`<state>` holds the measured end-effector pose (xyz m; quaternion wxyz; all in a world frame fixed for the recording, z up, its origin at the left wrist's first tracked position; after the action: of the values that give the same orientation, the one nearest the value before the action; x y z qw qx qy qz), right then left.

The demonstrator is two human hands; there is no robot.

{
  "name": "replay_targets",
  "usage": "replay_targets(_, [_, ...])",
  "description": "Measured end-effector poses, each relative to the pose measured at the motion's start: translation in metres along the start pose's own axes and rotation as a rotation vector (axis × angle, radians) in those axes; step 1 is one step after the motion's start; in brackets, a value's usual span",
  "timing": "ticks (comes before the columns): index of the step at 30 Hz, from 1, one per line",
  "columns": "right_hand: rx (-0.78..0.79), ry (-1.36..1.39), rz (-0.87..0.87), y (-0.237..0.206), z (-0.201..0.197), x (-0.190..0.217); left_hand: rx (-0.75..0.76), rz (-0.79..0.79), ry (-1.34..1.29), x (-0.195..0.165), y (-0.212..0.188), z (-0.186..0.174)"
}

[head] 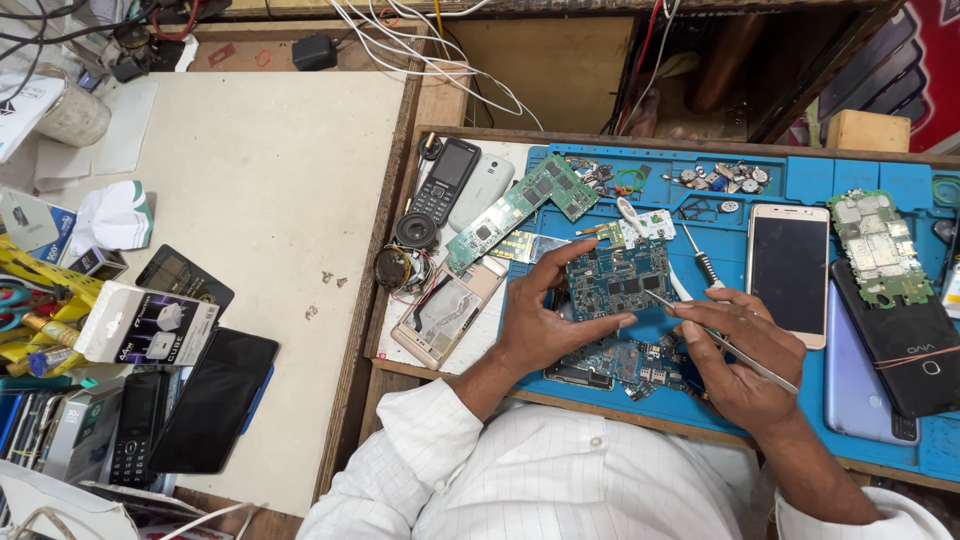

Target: The person holds a disassembled phone motherboard over a blue repair mat and scrubs its surface with a toothbrush, turning the board over to clean different sides. They also use a thin metal probe to work on the board and set it back on the mat among other phone parts.

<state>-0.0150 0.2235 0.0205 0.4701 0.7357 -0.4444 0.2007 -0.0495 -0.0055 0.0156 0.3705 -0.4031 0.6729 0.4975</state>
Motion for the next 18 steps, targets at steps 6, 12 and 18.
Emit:
replay_targets(6, [-0.021, 0.019, 0.028, -0.0006, -0.0033, -0.001, -0.004, -0.055, -0.054, 0.0031, -0.0006, -0.0006])
replay_targets(12, [-0.046, 0.009, 0.032, -0.002, -0.0036, -0.002, -0.009, -0.067, -0.049, 0.0028, 0.0, -0.0014])
replay_targets(18, [-0.073, 0.02, 0.02, -0.0021, -0.0064, -0.0034, 0.001, -0.066, -0.109, 0.0016, -0.0002, -0.0005])
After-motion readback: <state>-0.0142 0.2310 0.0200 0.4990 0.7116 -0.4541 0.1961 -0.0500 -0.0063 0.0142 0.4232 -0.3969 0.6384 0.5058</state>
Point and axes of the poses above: each hand's wrist, its own y-axis towards the middle knuckle, its own z-axis out of the palm, x = y × z, the point moved 5 cm from there along y, towards the middle knuckle, and after that the axes turned 1 degree about -y, right-handed, at the moved point
